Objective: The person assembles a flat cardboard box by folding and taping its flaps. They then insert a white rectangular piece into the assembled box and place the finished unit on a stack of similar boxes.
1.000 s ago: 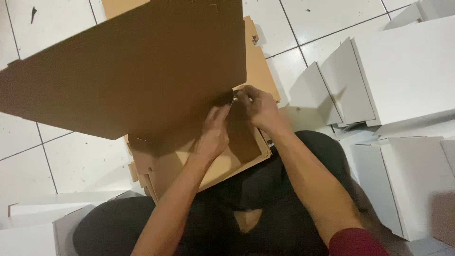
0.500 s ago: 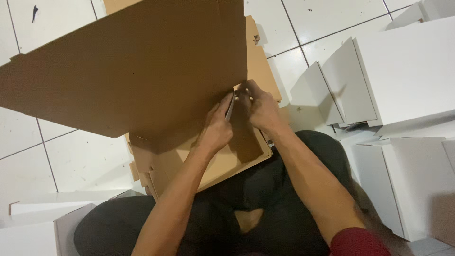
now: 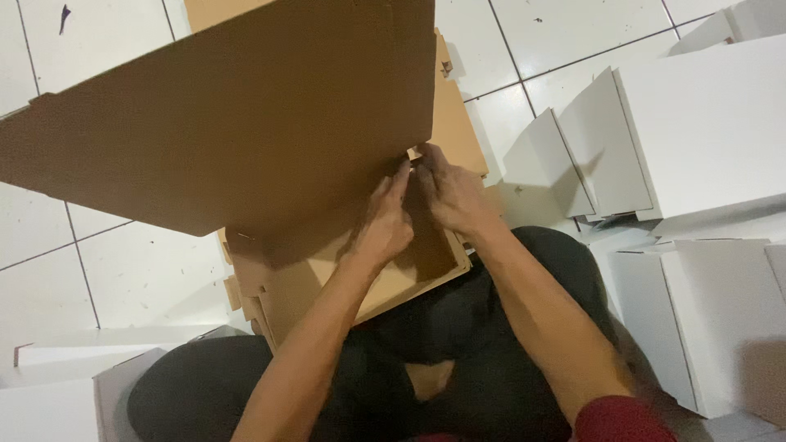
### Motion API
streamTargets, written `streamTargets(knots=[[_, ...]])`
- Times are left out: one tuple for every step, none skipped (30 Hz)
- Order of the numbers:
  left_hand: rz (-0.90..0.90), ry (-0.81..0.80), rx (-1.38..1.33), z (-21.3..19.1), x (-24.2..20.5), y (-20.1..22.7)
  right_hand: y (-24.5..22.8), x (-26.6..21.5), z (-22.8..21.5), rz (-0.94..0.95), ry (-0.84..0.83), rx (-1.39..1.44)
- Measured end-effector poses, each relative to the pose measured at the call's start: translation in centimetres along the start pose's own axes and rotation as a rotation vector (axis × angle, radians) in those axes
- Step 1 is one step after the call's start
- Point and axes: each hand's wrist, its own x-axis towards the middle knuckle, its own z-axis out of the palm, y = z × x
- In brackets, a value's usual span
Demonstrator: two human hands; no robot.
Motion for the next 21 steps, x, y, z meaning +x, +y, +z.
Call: streamTargets(knots=[[-0.026, -0.008, -0.033, -0.1, -0.2, 0.3, -0.1, -0.2, 0.2, -0.004, 0.045, 0.025], [-0.057, -0.018, -0.065, -0.3, -0.4, 0.5, -0.2, -0.4, 0.5, -0.008, 0.086, 0.053], [-0.058, -0.019, -0.066, -0.5, -0.5, 0.7, -1.4, -0.9, -0.4, -0.007, 0.085, 0.053], [-0.045, -0.028, -0.057, -0.8, -0.5, 1.0, -2.6, -1.2, -1.4, 0.057, 0.047, 0.123], [-0.031, -0.037, -0.047, -1.2, -0.5, 1.2, -3.8, -1.4, -2.4, 0.121, 0.008, 0.193], [-0.034, -0.039, -0.050, -0.8, -0.1, 0.9, -3.1, -1.1, -1.5, 0.124, 0.004, 0.193], [-0.039, -0.045, -0.025, -0.5, 0.4, 0.7, -2.3, -0.8, -0.7, 0.114, -0.013, 0.080], [-0.037, -0.052, 0.001, -0.1, 1.1, 0.5, -1.5, -0.3, -0.1, 0.105, -0.024, -0.034], [-0.034, -0.054, 0.000, 0.2, 0.9, 0.9, -0.9, -0.3, 0.6, 0.107, -0.021, -0.037], [-0.055, -0.051, 0.022, 0.3, 0.8, 1.3, -0.6, 0.1, 1.4, 0.095, 0.005, 0.069], [-0.076, -0.048, 0.045, 0.3, 0.7, 1.5, -0.3, 0.4, 2.2, 0.082, 0.031, 0.175], [-0.089, -0.052, 0.036, 0.5, 0.5, 0.9, -0.3, 0.1, 1.9, 0.089, 0.016, 0.175], [-0.050, -0.018, -0.079, 0.8, 0.3, 0.4, -0.3, -0.1, 1.5, 0.099, -0.021, 0.159], [0.007, 0.022, -0.183, 0.5, 1.0, 0.1, -0.2, 0.3, 0.6, 0.101, -0.037, 0.144], [0.014, 0.023, -0.180, 0.3, 0.7, 0.7, -1.4, 0.0, 0.3, 0.098, -0.031, 0.143], [0.030, 0.022, -0.181, 0.1, 0.2, 1.1, -2.7, -0.3, 0.1, 0.199, -0.014, 0.255], [0.046, 0.020, -0.183, -0.1, -0.2, 1.5, -4.0, -0.7, 0.0, 0.299, 0.003, 0.368], [0.036, 0.015, -0.190, 0.0, -0.3, 1.6, -3.8, -0.7, 0.3, 0.308, -0.006, 0.367], [-0.011, 0.006, -0.235, 0.0, -0.4, 1.8, -3.6, -0.7, 0.5, 0.334, 0.014, 0.508], [-0.050, 0.006, -0.273, -0.3, -0.1, 2.0, -3.5, -0.2, 0.6, 0.347, 0.043, 0.649], [-0.050, 0.009, -0.274, 0.0, -0.1, 1.3, -2.8, -0.6, 0.3, 0.345, 0.041, 0.648]])
